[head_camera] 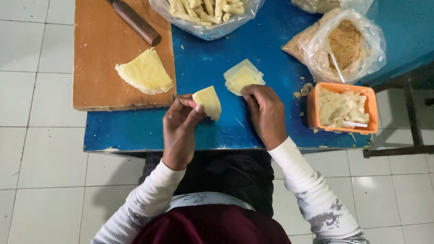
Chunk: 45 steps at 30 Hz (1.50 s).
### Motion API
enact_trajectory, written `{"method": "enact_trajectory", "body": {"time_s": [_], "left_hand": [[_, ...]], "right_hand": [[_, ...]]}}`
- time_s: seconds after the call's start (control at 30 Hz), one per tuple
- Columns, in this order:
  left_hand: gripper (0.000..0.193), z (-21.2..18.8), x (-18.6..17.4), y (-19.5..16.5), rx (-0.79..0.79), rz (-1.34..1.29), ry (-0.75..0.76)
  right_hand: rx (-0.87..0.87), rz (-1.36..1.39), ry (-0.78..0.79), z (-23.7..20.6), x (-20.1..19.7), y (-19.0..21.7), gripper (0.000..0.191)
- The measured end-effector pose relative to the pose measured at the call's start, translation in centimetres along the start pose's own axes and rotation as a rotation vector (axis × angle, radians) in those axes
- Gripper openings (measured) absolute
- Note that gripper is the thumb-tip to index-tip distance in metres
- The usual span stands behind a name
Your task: The person sits at a blue table assembling thin yellow pastry sheets. They spoon brown sugar from a plastic bag and paste-like filling from an orange container onto a sheet, then fold and stack the sheets by hand, repeating the process for successive pieces.
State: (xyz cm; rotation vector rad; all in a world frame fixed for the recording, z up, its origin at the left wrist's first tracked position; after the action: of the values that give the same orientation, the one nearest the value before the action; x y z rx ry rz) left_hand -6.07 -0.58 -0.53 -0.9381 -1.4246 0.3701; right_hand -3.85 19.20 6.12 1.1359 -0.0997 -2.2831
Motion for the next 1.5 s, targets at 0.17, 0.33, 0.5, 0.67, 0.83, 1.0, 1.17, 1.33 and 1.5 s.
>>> {"method": "enact_trajectory", "body": {"time_s": [0.17,0.33,0.5,0.67,0.83,1.0,1.17,1.33,1.5], "left_hand": [[0.01,0.2,0.4,0.1,-0.002,0.011,0.024],[0.008,0.5,0.9,0.6,-0.026,0.049,0.024],[0.007,0.5,1.6,0.9,0.008,0.107,0.057],[0.01,0.7,2.3,0.9,-0.005,0.069,0.113],[0.01,0.2,2.7,0.7,-0.075,0.095,0.106],[0.014,-0.2,3.2,0.5,-0.061,0.141,0.079],[0.021,0.0,3.1,1.0,-0.038,0.245,0.056],[0.019,0.1,2.0,0.5,-0.008,0.126,0.03],[0.018,-0.5,1.0,0.0,0.021,0.09,-0.019]], "right_hand": [[-0.002,0.026,0.007,0.0,-0.3,0.6,0.01],[-0.042,0.067,-0.024,1.1,-1.5,2.4,0.015],[0.201,0.532,-0.025,0.4,-0.1,4.6,0.017],[0.296,0.596,-0.079,-0.5,1.0,4.4,0.016],[0.531,0.872,-0.076,-3.0,2.6,1.8,0.016],[0.653,1.28,-0.151,-4.5,4.5,0.0,0.011],[0.796,1.475,-0.161,-6.4,5.8,-1.3,0.013],[0.943,1.549,-0.315,-6.9,4.7,-5.7,0.019],[0.529,0.864,-0.39,-3.3,-0.3,-9.0,0.009]]}}
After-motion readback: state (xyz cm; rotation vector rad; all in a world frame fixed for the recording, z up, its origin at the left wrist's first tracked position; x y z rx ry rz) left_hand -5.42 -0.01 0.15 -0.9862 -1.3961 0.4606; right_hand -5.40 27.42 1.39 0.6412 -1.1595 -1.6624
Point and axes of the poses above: each hand's wrist, its own z-axis towards the middle knuckle, its own x-axis out of the palm, y = z × x, the point moved 7 cm from there along z, towards the middle knuckle, and after that the axes turned 14 degrees about -x, right-handed, at the moved point
